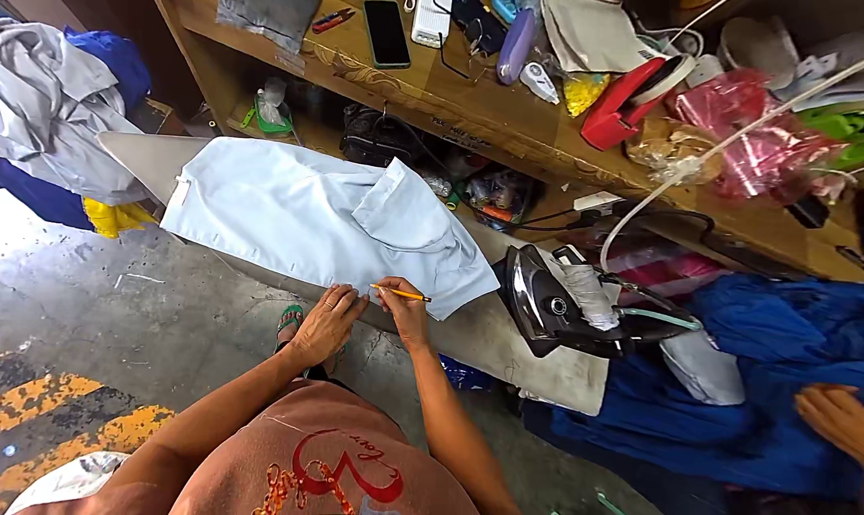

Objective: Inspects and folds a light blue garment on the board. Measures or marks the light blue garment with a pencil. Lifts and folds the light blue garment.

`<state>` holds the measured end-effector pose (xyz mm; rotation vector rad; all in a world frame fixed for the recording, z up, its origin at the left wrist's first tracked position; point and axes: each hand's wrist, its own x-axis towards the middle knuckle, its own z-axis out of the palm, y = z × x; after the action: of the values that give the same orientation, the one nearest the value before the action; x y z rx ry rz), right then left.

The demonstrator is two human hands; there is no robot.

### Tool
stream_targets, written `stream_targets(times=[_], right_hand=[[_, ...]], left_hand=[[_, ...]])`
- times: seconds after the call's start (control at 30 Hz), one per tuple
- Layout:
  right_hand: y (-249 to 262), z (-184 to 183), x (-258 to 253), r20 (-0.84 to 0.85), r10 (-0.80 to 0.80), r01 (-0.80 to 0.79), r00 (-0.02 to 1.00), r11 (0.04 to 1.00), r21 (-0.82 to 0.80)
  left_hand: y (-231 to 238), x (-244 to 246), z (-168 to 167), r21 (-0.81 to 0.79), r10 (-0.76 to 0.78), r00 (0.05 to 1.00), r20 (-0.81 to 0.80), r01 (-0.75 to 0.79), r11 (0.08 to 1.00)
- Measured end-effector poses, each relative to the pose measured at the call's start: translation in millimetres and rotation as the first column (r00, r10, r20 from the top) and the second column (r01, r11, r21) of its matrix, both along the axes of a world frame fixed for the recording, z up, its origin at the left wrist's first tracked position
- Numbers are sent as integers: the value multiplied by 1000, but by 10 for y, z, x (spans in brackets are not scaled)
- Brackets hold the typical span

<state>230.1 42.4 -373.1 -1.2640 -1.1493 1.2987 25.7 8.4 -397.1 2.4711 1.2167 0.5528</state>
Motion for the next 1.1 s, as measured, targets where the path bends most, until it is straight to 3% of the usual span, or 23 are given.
stream_targets(times=[0.27,0.7,0.9,1.1], right_hand=[[-58,-25,-69,232,-78,56,970,994,97],[-87,-42,-88,337,-36,-14,941,989,145],[-83,-55,-150,567,-38,-92,823,976,199],[-35,-34,-236,657,-115,-26,745,979,202]], left_hand=[[6,-3,10,6,-5,1000,-14,5,1000],[3,-5,0,18,1,1000,-17,0,1000],[2,-17,0,-6,-3,1000,-24,3,1000],[2,-16,-9,1,-1,1000,2,1,1000]])
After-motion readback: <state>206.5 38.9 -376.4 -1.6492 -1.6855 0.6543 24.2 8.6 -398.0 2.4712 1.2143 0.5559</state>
